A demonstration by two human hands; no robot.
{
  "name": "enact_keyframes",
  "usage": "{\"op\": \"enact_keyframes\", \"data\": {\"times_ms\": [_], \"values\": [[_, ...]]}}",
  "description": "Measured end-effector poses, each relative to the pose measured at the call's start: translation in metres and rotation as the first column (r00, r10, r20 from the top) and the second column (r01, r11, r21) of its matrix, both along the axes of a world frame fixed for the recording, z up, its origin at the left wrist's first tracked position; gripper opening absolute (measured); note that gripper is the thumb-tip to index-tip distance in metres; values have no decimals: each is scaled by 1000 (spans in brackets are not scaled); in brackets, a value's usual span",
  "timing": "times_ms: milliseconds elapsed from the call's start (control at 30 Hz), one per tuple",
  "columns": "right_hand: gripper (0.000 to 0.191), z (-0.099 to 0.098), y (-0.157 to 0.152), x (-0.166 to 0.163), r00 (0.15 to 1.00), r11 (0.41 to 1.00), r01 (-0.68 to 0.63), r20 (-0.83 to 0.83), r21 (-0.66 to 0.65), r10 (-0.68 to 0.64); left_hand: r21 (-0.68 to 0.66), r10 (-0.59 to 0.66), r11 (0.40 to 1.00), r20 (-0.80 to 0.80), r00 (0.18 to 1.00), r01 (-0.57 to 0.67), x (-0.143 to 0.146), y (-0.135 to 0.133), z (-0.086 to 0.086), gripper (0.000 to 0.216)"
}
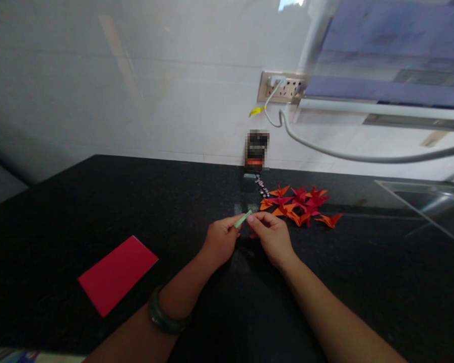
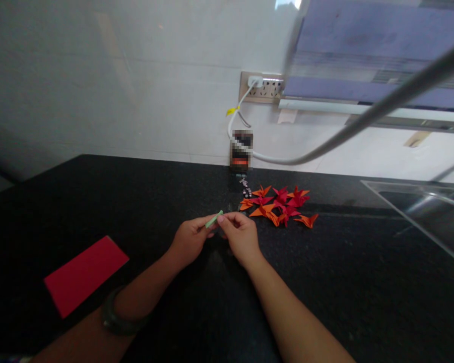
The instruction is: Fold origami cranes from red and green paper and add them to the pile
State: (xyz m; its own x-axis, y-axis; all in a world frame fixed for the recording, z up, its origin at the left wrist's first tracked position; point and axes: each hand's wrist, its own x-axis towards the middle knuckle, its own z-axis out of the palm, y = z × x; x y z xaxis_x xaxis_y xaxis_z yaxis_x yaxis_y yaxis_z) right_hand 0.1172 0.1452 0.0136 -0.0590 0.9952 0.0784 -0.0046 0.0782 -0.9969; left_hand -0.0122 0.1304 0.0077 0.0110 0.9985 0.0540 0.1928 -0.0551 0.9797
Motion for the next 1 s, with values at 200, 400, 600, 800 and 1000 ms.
{"op": "enact_keyframes", "data": {"times_ms": [200, 400, 600, 800, 1000], "values": [[22, -4, 1, 1, 999, 999, 9, 43, 35, -11, 5, -19, 1000, -33, 999, 19, 0, 1, -1, 31], [22, -5, 1, 1, 994, 997, -10, 109, 72, 2, 32, -31, 999, -49, 998, 32, -1, 1, -3, 33], [23, -5, 0, 2, 995, 997, -23, 97, 73, 16, 53, -15, 998, -87, 996, 20, -1, 1, -4, 33], [21, -3, 0, 0, 997, 999, -8, 80, 34, 5, 119, 3, 993, -189, 982, 20, -1, 1, -5, 34], [19, 2, -3, -4, 999, 994, 48, 4, -102, -48, 325, 84, 942, -462, 883, 81, -3, 0, 0, 37]]}}
